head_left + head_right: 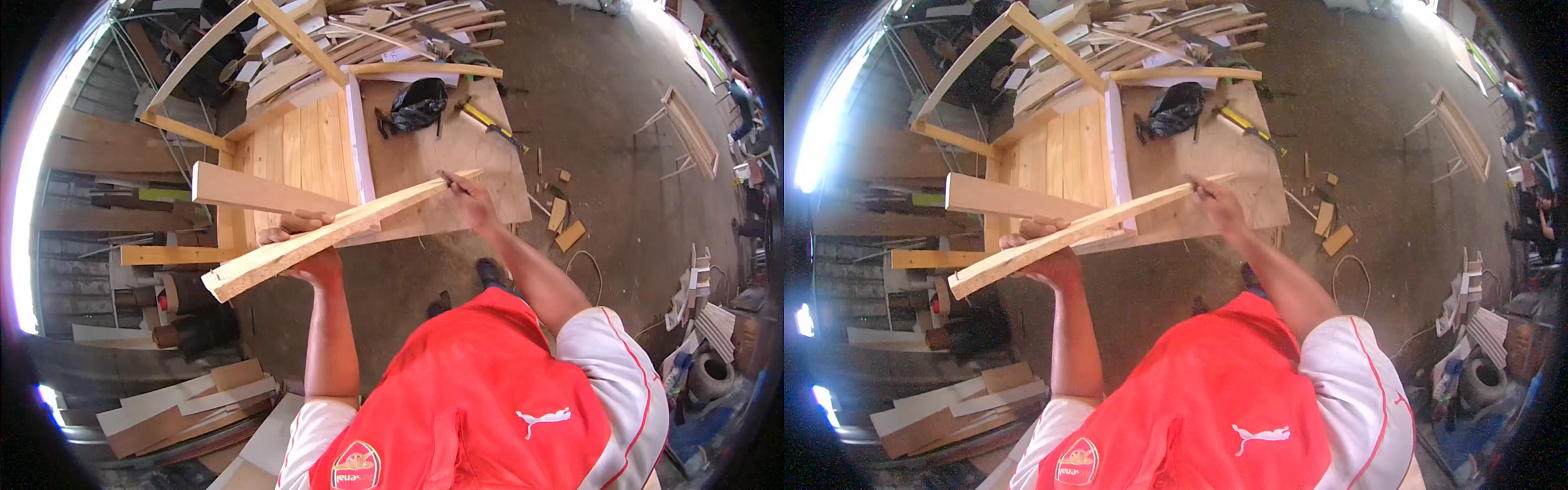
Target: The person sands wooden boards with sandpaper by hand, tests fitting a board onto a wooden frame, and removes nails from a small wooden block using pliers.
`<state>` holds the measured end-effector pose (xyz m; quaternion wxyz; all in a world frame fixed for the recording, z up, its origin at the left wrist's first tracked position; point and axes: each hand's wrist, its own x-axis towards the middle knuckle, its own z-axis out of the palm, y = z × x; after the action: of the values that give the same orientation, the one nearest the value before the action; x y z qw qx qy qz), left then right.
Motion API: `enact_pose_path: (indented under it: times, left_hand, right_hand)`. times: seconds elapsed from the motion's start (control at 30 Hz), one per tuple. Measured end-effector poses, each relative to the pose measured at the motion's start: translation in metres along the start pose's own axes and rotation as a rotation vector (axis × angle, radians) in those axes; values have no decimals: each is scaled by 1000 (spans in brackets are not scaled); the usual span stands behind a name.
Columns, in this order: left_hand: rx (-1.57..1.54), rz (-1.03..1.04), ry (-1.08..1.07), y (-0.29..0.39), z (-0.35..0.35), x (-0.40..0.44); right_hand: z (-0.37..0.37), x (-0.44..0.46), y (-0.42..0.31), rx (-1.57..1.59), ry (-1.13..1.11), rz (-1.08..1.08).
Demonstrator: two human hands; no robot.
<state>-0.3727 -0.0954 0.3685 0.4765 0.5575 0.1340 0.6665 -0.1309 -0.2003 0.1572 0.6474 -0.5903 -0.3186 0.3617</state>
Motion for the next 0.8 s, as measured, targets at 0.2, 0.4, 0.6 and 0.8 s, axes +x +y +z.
enact_pose_path:
  times: [0.2, 0.4, 0.6, 0.8]
  left_hand:
    - [-46, 46, -6, -7, -2, 6]
    - [-203, 129, -133, -20, -4, 11]
    - [-299, 125, -124, -26, -9, 7]
    - [-130, 126, 129, -23, 6, 10]
  right_hand:
    - [-10, 16, 33, -26, 22, -22]
    - [-17, 15, 50, -277, 118, 59]
    - [3, 0, 28, 11, 12, -50]
    - [-18, 15, 37, -418, 192, 131]
